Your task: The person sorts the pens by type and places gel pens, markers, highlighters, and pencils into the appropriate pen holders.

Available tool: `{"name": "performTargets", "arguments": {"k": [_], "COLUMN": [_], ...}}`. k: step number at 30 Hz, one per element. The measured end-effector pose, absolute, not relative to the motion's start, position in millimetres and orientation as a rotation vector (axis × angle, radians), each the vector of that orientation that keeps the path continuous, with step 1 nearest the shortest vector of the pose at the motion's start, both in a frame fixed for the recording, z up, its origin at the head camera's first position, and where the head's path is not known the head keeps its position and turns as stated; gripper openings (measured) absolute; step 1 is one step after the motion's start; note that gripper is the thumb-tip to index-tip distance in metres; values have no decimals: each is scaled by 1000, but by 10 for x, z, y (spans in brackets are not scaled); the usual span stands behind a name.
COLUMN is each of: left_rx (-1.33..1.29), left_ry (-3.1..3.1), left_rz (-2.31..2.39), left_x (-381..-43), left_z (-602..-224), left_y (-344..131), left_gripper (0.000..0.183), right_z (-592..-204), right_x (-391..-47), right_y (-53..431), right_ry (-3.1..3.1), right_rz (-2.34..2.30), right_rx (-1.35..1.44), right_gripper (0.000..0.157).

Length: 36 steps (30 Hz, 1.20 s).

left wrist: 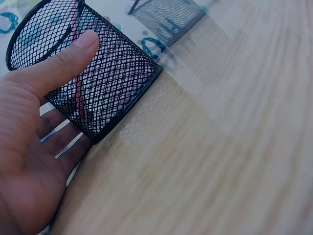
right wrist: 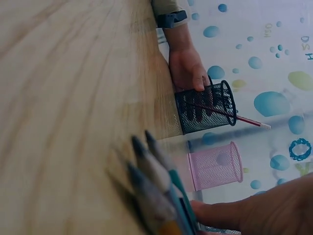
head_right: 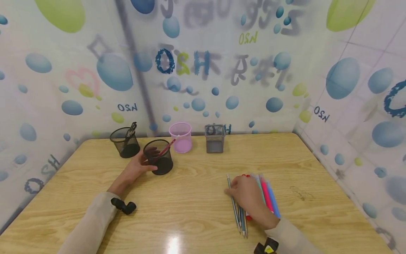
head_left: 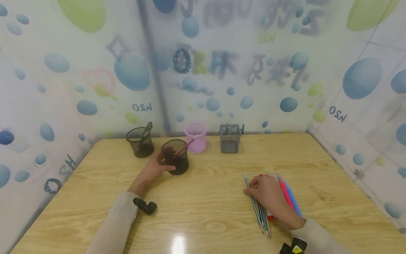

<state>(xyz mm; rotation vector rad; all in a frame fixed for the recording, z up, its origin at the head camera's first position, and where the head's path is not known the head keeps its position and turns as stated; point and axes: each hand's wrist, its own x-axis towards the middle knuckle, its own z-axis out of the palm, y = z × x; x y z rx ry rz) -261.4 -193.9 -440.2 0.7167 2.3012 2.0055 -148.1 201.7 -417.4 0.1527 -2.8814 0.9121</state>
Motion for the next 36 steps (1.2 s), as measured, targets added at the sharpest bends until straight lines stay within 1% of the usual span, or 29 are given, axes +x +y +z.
{"name": "performTargets", "arguments": {"k": [9,11,14,17,22,36], "left_rx": [711,709,708,690,669,771], "left_ry": [2317,2320,2317,2312,2331,2284], "left_rz": [1990,1992,1994,1993,1975,2016], "left_x": [-2610,-2614,-2622,-2627,-2620,-2642], "left_z": [-4409,-4417,-4433,-4448,-4448,-4437], "left_y": [-1952,-1955,-1962,-1968,-1967,-1954], "left_gripper": [71,70,70,69,70,72], "right_z": [-4103,-4093,-4083,-4083,-4079,-3902], "right_x": [-1478,-1482,-1492,-1500,-1520,-1552], "right_y": [1943,1925,1906,1903,1925,1946], "right_ry": [-2918,-2932,-2945,-2950,-2968,-2938], "right_rz": [775,778,793,812,882,1033], "right_rx": [217,213,214,221,195,66], "right_gripper": [14,17,26,28,22,7]}}
